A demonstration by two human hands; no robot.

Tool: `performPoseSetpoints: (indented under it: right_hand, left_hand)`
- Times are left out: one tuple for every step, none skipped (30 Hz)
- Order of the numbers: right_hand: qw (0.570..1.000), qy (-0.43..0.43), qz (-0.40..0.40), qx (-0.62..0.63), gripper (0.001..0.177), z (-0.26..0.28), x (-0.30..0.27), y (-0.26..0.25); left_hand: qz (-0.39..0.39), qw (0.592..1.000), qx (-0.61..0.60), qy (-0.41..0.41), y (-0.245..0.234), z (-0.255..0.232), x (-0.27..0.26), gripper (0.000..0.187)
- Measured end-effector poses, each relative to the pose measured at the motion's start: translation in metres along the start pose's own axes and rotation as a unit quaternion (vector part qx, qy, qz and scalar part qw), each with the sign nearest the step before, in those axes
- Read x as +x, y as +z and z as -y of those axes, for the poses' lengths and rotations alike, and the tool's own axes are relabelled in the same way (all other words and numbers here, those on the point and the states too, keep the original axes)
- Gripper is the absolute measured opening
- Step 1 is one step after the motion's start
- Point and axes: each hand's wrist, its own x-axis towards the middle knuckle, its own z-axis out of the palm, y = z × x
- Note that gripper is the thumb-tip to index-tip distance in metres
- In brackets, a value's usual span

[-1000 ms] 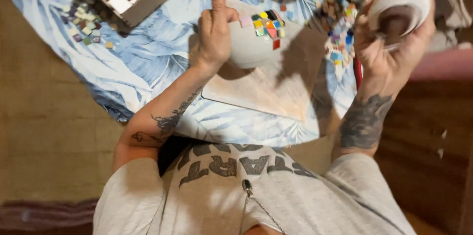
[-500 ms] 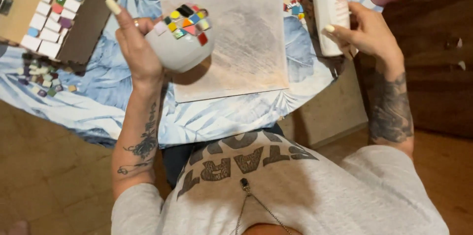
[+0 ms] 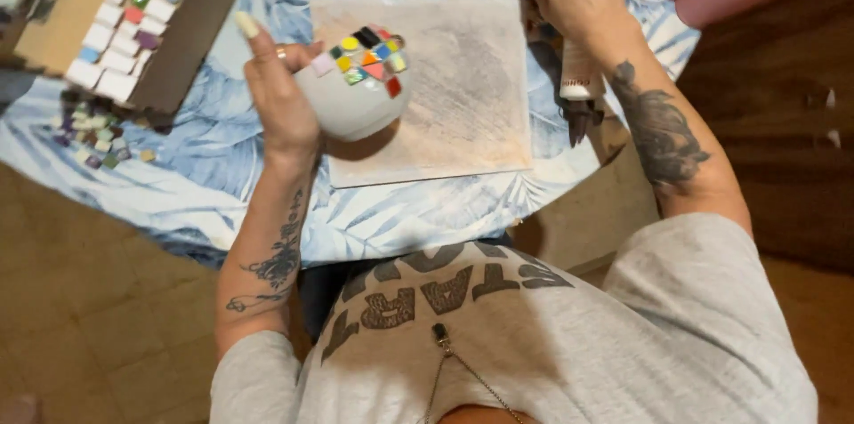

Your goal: Decorating a ceramic cup by gluing small mosaic tiles onto its surface in a pattern.

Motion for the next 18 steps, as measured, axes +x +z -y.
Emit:
performPoseSetpoints:
  right_hand:
    - [0.998,0.008,0.053,-0.015,0.005,0.0,-0.001,0.008]
    - [0.994,0.016,0.106,-0.03,0.005,0.0,-0.003,0.016]
    - [0.995,0.007,0.1,-0.024,0.005,0.001,-0.001,0.015]
    - [0.993,0.0,0.117,-0.027,0.01,0.002,0.001,0.014]
    - [0.99,-0.005,0.134,-0.035,0.017,-0.001,0.001,0.013]
    - [0.991,-0.011,0.129,-0.033,0.017,0.0,0.009,0.009]
    - [0.98,-0.001,0.198,-0.038,0.02,0.002,0.012,0.002]
    - [0.963,0.009,0.265,-0.044,0.026,0.003,0.014,-0.004]
    - [0.963,0.009,0.266,-0.044,0.026,0.002,0.016,-0.005]
    - [0.955,0.009,0.298,-0.015,0.03,0.001,0.017,-0.005]
    - [0.945,0.008,0.326,0.012,0.035,-0.002,0.021,-0.005]
    - [0.946,0.006,0.324,0.011,0.035,-0.003,0.025,-0.006]
    - [0.942,0.018,0.334,0.024,0.036,-0.003,0.028,-0.006]
    - [0.938,0.03,0.344,0.038,0.037,-0.004,0.032,-0.007]
    - [0.939,0.026,0.342,0.035,0.037,0.002,0.041,-0.026]
    - [0.954,0.055,0.279,0.091,0.027,0.009,0.05,-0.046]
    - [0.962,0.082,0.215,0.149,0.02,0.016,0.058,-0.065]
    - [0.963,0.075,0.214,0.149,0.02,0.026,0.062,-0.076]
  left_hand:
    - [-0.007,1.0,-0.012,-0.009,-0.001,0.005,0.001,0.057]
    - [-0.014,0.999,-0.024,-0.017,-0.001,0.011,0.003,0.055]
    - [-0.025,0.999,-0.022,-0.017,-0.003,0.002,-0.001,0.055]
    - [-0.005,0.999,-0.007,-0.033,-0.004,-0.007,-0.004,0.057]
    - [0.018,0.999,0.006,-0.048,-0.002,-0.016,-0.006,0.059]
    - [0.01,0.999,0.006,-0.046,-0.003,-0.018,-0.005,0.059]
    - [0.016,0.999,-0.021,-0.025,-0.002,-0.019,-0.006,0.061]
    - [0.022,0.999,-0.048,-0.004,0.0,-0.02,-0.006,0.064]
    - [0.022,0.999,-0.048,-0.005,0.0,-0.02,-0.007,0.064]
    - [0.021,0.999,-0.043,-0.006,0.0,-0.02,-0.007,0.065]
    - [0.019,0.999,-0.039,-0.005,0.0,-0.021,-0.006,0.066]
    - [0.017,0.999,-0.04,-0.004,0.001,-0.018,-0.006,0.066]
    - [0.02,0.998,-0.06,0.004,0.002,-0.015,-0.005,0.065]
    - [0.022,0.996,-0.08,0.012,0.003,-0.012,-0.005,0.064]
    - [0.018,0.996,-0.083,0.014,0.002,-0.013,-0.006,0.064]
    - [0.029,0.997,-0.067,0.011,0.001,-0.015,-0.007,0.064]
    - [0.038,0.998,-0.049,0.005,-0.001,-0.016,-0.009,0.063]
    - [0.032,0.998,-0.052,0.005,-0.001,-0.021,-0.008,0.063]
